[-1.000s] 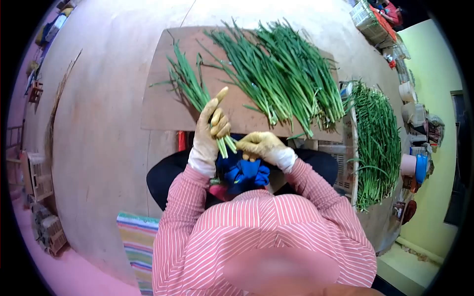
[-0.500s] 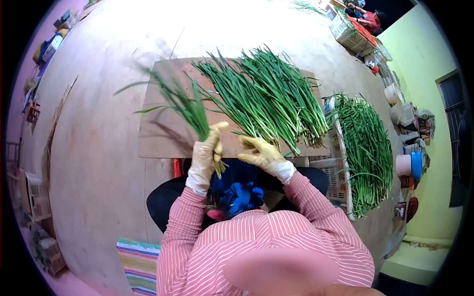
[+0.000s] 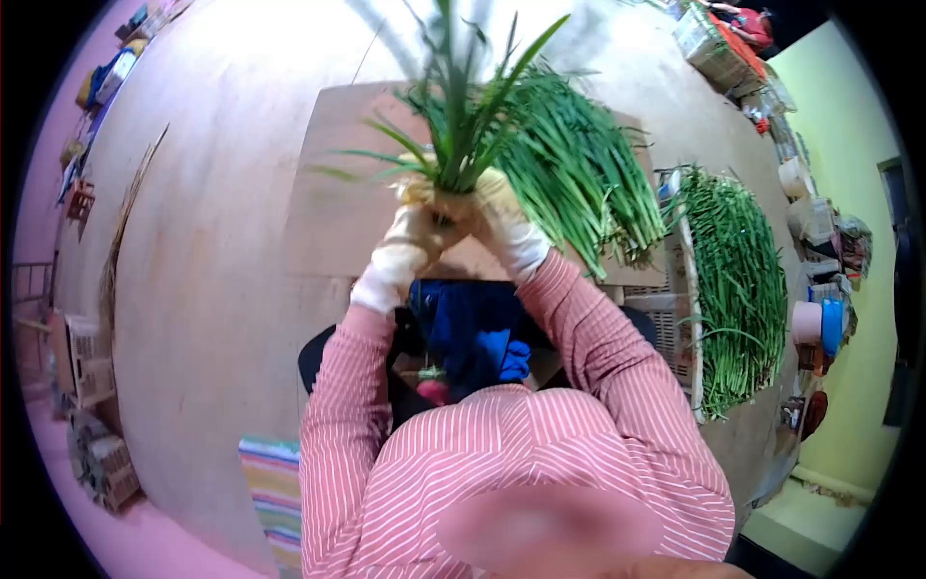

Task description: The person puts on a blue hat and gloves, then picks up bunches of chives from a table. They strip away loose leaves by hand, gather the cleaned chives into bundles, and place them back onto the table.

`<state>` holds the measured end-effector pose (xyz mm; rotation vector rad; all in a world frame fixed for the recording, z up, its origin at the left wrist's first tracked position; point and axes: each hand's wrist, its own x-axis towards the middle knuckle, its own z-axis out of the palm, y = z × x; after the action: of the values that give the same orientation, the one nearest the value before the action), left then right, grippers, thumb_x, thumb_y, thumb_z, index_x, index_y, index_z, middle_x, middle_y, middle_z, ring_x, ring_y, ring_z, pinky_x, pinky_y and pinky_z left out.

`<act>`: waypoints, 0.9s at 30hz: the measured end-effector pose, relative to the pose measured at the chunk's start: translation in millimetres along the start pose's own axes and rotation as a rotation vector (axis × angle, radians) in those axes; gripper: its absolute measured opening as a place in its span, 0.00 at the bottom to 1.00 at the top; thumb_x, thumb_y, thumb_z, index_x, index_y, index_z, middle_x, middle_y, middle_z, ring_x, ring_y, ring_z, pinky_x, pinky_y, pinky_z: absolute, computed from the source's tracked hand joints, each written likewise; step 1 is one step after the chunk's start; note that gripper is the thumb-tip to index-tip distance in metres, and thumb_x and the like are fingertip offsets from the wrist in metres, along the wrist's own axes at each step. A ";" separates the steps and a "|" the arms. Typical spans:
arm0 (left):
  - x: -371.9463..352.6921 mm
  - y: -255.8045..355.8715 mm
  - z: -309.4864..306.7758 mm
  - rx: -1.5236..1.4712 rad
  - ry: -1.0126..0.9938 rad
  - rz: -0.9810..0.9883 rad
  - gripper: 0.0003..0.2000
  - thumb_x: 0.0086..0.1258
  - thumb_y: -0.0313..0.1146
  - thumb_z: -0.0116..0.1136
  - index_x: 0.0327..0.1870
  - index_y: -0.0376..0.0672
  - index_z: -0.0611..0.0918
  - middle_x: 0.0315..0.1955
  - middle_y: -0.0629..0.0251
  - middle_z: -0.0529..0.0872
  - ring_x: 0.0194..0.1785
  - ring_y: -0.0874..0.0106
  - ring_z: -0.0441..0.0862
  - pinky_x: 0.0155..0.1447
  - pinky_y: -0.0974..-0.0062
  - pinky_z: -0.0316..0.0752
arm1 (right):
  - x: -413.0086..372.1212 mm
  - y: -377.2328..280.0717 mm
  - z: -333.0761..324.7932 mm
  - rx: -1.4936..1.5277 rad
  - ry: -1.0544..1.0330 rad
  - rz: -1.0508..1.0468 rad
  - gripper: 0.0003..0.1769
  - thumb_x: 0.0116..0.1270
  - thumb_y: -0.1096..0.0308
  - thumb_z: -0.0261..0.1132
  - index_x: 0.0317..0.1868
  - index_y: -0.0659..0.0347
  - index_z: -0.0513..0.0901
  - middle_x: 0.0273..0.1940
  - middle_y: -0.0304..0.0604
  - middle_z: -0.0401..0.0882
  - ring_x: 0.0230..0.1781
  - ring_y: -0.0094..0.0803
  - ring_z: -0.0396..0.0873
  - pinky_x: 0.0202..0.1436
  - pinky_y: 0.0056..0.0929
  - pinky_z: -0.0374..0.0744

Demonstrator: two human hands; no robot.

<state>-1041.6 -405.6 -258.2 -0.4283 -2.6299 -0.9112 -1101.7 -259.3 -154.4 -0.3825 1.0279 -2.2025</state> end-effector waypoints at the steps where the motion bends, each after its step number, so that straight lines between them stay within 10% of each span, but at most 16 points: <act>1: 0.5 8.0 -15.4 -0.152 0.028 0.003 0.11 0.66 0.21 0.53 0.47 0.39 0.81 0.37 0.64 0.81 0.35 0.72 0.79 0.37 0.74 0.75 | 8.5 11.7 -11.7 -0.115 -0.035 -0.010 0.20 0.68 0.69 0.62 0.59 0.67 0.76 0.50 0.46 0.82 0.45 0.29 0.82 0.45 0.24 0.79; 3: 6.7 17.1 -36.7 -0.460 0.100 0.024 0.14 0.64 0.19 0.52 0.51 0.38 0.79 0.40 0.62 0.80 0.39 0.69 0.80 0.43 0.76 0.76 | 8.4 11.4 -18.5 -0.740 0.041 0.134 0.18 0.72 0.68 0.59 0.60 0.65 0.77 0.53 0.47 0.81 0.48 0.32 0.81 0.53 0.28 0.79; 7: 10.0 -2.2 -15.7 -0.404 0.056 -0.197 0.11 0.76 0.30 0.47 0.54 0.38 0.78 0.47 0.66 0.81 0.45 0.76 0.79 0.48 0.76 0.75 | 45.1 74.3 -96.3 -0.749 -0.040 -0.356 0.21 0.69 0.62 0.63 0.58 0.65 0.77 0.50 0.47 0.81 0.48 0.32 0.79 0.53 0.30 0.78; 8: 10.2 -45.5 20.4 -0.886 -0.134 -0.639 0.12 0.76 0.30 0.47 0.54 0.37 0.79 0.46 0.66 0.83 0.46 0.76 0.78 0.50 0.76 0.75 | 50.0 85.0 -105.0 -0.667 0.073 -0.409 0.23 0.67 0.58 0.66 0.57 0.64 0.79 0.48 0.49 0.81 0.47 0.33 0.78 0.53 0.31 0.77; 9: 13.3 -41.5 17.4 -0.886 -0.142 -0.645 0.12 0.76 0.30 0.47 0.54 0.37 0.79 0.46 0.66 0.83 0.46 0.76 0.78 0.50 0.76 0.75 | 30.9 25.4 -46.3 -0.974 -0.078 -0.033 0.24 0.64 0.57 0.70 0.55 0.63 0.79 0.48 0.48 0.81 0.47 0.33 0.78 0.55 0.29 0.75; 12: 33.1 -24.7 5.6 -0.869 0.000 -0.218 0.12 0.76 0.35 0.53 0.48 0.36 0.82 0.38 0.67 0.86 0.41 0.78 0.79 0.47 0.78 0.75 | 25.3 -4.7 -13.7 -0.821 -0.066 0.063 0.29 0.58 0.55 0.75 0.55 0.62 0.79 0.48 0.40 0.82 0.48 0.27 0.77 0.56 0.26 0.74; 19: 36.9 -23.5 -27.7 -1.874 0.112 -0.590 0.12 0.75 0.34 0.54 0.49 0.33 0.79 0.38 0.59 0.85 0.44 0.62 0.84 0.55 0.61 0.81 | -2.4 9.1 -68.8 -0.820 0.029 0.172 0.34 0.70 0.50 0.63 0.66 0.68 0.70 0.62 0.48 0.75 0.64 0.30 0.71 0.66 0.26 0.69; 27: 25.7 -14.7 -27.0 -1.979 0.200 -0.647 0.15 0.74 0.36 0.55 0.50 0.32 0.78 0.33 0.62 0.82 0.42 0.60 0.82 0.55 0.59 0.79 | -16.9 45.6 -53.8 -0.315 -0.045 0.487 0.30 0.66 0.46 0.65 0.53 0.66 0.76 0.38 0.46 0.84 0.35 0.28 0.84 0.41 0.25 0.81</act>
<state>-1064.9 -429.4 -235.9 0.2113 -0.7376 -3.1511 -1096.3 -238.6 -223.8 -0.2805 1.2918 -1.5995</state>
